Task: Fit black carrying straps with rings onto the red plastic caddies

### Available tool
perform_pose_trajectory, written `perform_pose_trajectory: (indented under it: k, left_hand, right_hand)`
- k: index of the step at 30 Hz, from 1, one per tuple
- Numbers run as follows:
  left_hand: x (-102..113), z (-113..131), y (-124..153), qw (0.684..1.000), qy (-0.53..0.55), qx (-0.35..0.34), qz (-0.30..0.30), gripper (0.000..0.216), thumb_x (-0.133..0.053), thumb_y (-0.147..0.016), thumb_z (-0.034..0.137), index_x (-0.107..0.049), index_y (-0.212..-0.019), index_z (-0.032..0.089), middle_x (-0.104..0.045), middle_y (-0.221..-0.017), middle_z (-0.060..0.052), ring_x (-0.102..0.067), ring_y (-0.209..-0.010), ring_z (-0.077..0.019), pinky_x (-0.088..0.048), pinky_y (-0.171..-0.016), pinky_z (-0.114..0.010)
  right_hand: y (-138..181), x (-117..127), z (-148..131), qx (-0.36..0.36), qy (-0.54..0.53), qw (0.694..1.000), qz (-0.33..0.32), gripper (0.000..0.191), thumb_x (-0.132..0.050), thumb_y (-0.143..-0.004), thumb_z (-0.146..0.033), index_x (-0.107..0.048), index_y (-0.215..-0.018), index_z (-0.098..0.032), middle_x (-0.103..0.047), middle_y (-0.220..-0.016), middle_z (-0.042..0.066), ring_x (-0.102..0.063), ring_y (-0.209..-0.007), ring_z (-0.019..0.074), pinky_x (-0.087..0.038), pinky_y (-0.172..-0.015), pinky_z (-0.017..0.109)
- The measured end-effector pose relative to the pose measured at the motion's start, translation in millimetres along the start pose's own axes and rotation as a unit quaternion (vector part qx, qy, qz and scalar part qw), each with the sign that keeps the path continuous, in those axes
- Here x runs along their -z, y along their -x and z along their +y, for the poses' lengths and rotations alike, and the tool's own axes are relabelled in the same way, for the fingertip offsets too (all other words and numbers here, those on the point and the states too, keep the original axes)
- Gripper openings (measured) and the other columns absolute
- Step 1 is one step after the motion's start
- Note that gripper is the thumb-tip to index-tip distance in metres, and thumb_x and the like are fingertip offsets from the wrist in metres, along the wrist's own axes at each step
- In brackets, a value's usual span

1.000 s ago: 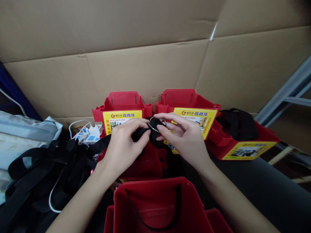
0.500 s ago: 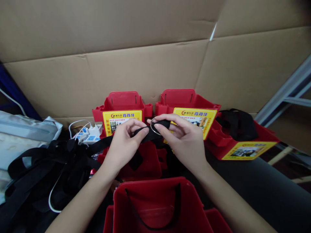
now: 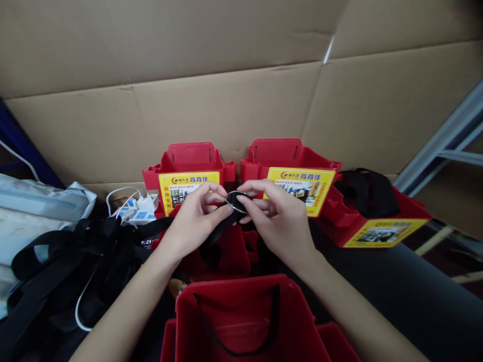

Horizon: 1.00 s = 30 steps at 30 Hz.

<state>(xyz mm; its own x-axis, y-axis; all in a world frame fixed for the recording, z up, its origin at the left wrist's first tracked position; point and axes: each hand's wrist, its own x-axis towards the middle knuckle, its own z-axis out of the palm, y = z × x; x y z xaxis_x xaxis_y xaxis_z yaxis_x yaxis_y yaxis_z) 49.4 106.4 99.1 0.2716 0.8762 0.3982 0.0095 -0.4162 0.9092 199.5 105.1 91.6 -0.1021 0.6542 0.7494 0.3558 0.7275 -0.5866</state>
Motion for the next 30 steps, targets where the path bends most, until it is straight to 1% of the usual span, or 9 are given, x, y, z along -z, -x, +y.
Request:
perform_pose_trajectory:
  k: [4,8,13,16,18,21,23,26,30]
  left_hand:
    - [0,-2,0,0.999,-0.014,-0.021,-0.027,0.018,-0.055,-0.076,0.016,-0.048,-0.092,0.02,-0.058,-0.076,0.001,-0.06,-0.068,-0.0119,-0.05,-0.062,-0.023]
    - [0,-2,0,0.996,-0.063,-0.062,-0.033,0.019,-0.052,-0.079,0.014,-0.053,-0.096,0.022,-0.059,-0.076,0.0,-0.059,-0.065,-0.0121,-0.049,-0.061,-0.024]
    - [1,-2,0,0.989,-0.097,-0.111,-0.01,0.017,-0.053,-0.078,0.011,-0.057,-0.092,0.02,-0.061,-0.08,-0.001,-0.059,-0.08,-0.0146,-0.047,-0.07,-0.025]
    - [5,1,1,0.988,-0.105,-0.112,-0.007,0.009,-0.055,-0.077,0.013,-0.059,-0.083,0.018,-0.061,-0.08,-0.001,-0.058,-0.073,-0.0121,-0.045,-0.067,-0.023]
    - [9,4,1,0.99,-0.101,-0.091,-0.03,0.005,-0.056,-0.077,0.014,-0.059,-0.08,0.017,-0.061,-0.077,-0.001,-0.058,-0.07,-0.0111,-0.045,-0.065,-0.022]
    - [16,8,0,0.995,-0.062,-0.058,-0.061,0.003,-0.056,-0.078,0.017,-0.058,-0.08,0.016,-0.063,-0.078,-0.002,-0.06,-0.072,-0.0122,-0.046,-0.068,-0.023]
    - [19,8,-1,0.996,-0.042,-0.047,-0.063,0.004,-0.056,-0.079,0.018,-0.058,-0.081,0.015,-0.063,-0.078,-0.003,-0.06,-0.075,-0.0128,-0.046,-0.071,-0.023]
    - [21,6,-3,0.996,-0.044,-0.041,-0.061,0.007,-0.056,-0.079,0.02,-0.057,-0.081,0.014,-0.062,-0.078,-0.003,-0.059,-0.075,-0.0125,-0.045,-0.071,-0.023]
    - [19,5,-5,0.992,-0.071,-0.054,-0.089,0.007,-0.055,-0.079,0.021,-0.055,-0.076,0.014,-0.059,-0.076,-0.002,-0.055,-0.073,-0.0109,-0.043,-0.069,-0.021]
  right_hand:
    - [0,2,0,0.084,0.124,0.989,0.004,0.012,-0.049,-0.081,-0.013,-0.055,-0.088,-0.021,-0.058,-0.086,0.004,-0.061,-0.072,0.013,-0.054,-0.06,0.023]
    - [-1,2,4,0.066,0.135,0.989,0.003,0.019,-0.05,-0.076,-0.007,-0.053,-0.089,-0.021,-0.056,-0.085,0.002,-0.059,-0.062,0.0097,-0.054,-0.059,0.022]
    - [-6,5,5,-0.1,-0.067,0.99,-0.079,0.013,-0.051,-0.077,-0.016,-0.048,-0.089,-0.02,-0.054,-0.079,-0.001,-0.058,-0.049,0.0071,-0.05,-0.041,0.017]
    - [-13,13,2,-0.188,-0.205,0.947,-0.159,0.01,-0.052,-0.08,-0.024,-0.046,-0.087,-0.02,-0.056,-0.072,-0.003,-0.061,-0.051,0.0095,-0.053,-0.044,0.02]
    - [-16,20,2,-0.207,-0.262,0.918,-0.213,0.012,-0.053,-0.08,-0.026,-0.048,-0.088,-0.019,-0.059,-0.072,-0.001,-0.064,-0.059,0.0121,-0.054,-0.047,0.021]
    - [-19,26,8,-0.181,-0.3,0.894,-0.28,0.012,-0.054,-0.08,-0.025,-0.057,-0.086,-0.015,-0.063,-0.08,0.003,-0.064,-0.071,0.0139,-0.055,-0.05,0.021]
    - [-19,27,12,-0.161,-0.296,0.896,-0.289,0.012,-0.058,-0.077,-0.022,-0.06,-0.086,-0.015,-0.064,-0.086,0.004,-0.064,-0.073,0.013,-0.055,-0.053,0.021]
    - [-18,27,15,-0.124,-0.261,0.921,-0.26,0.017,-0.066,-0.07,-0.017,-0.063,-0.086,-0.016,-0.063,-0.085,0.002,-0.063,-0.071,0.0118,-0.055,-0.058,0.022]
    - [-21,33,14,-0.017,-0.161,0.966,-0.204,0.005,-0.06,-0.076,-0.016,-0.065,-0.077,-0.017,-0.06,-0.079,0.001,-0.06,-0.067,0.009,-0.053,-0.062,0.022]
